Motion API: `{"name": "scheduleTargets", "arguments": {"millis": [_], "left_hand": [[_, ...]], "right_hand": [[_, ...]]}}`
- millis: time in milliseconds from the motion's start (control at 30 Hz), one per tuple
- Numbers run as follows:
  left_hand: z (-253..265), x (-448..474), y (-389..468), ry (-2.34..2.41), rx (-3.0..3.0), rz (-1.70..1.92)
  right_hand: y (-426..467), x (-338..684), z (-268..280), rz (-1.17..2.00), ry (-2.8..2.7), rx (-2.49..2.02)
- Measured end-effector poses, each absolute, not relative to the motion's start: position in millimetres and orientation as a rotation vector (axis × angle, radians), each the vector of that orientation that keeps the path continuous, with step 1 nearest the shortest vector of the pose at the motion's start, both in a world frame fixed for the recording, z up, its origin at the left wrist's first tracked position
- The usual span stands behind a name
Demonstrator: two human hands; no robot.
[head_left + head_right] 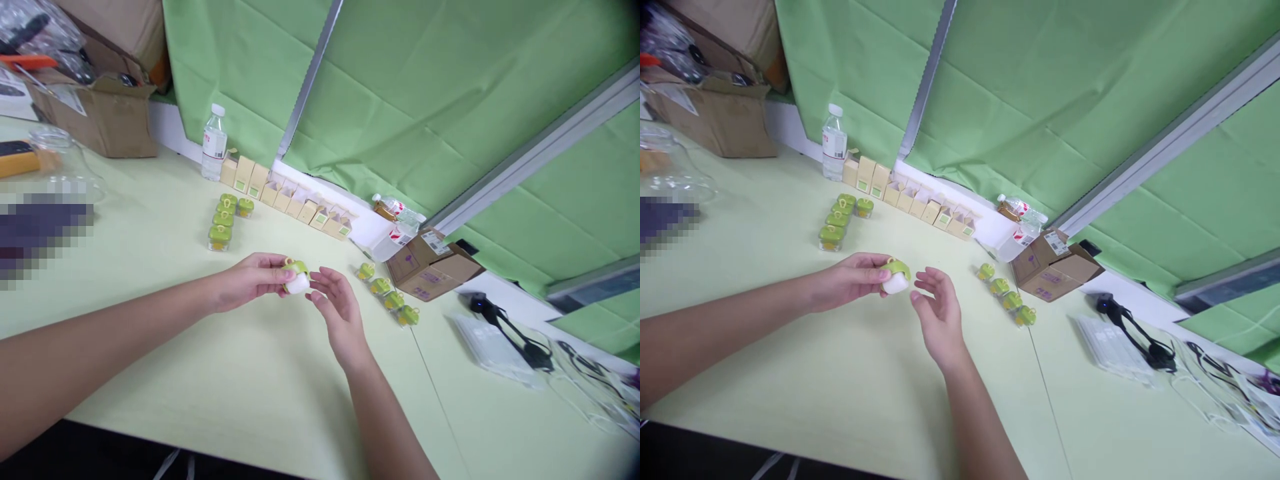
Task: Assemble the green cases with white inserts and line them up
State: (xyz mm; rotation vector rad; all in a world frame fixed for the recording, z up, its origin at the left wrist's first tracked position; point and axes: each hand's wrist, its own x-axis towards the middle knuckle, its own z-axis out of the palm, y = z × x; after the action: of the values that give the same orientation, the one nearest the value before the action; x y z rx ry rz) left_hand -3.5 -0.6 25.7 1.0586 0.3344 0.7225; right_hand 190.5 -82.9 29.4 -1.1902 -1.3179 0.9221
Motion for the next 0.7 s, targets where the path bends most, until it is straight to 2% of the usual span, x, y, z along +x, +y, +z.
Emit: {"name": "scheduleTargets", "arguments": {"millis": [100, 267, 433, 567, 633, 700], "left_hand": [[23.5, -2.3, -1.6, 0.355, 1.045, 0.692], [25.1, -1.0, -5.7, 0.368, 1.029, 0.681], [29.5, -2.8, -7.9, 0.344, 1.084, 0.653], [32.4, -4.3, -8.9, 0.326, 1.103, 0.649], [33.1, -4.5, -9.1, 0.328, 1.105, 0.661], [32.5, -4.2, -9.2, 0.325, 1.118, 0.665]], "right_hand": [[-87.1, 186.1, 30.3, 0.822, -1.436, -1.123], [-79.5, 202.0, 25.5, 0.549, -1.445, -1.442], [-88.6, 200.6, 35.2, 0.739, -1.638, -1.089], [-85.5, 204.6, 27.6, 0.507, -1.665, -1.432], [-84.2, 207.3, 25.5, 0.561, -1.633, -1.504], [-85.9, 206.9, 26.7, 0.663, -1.639, -1.323]]}}
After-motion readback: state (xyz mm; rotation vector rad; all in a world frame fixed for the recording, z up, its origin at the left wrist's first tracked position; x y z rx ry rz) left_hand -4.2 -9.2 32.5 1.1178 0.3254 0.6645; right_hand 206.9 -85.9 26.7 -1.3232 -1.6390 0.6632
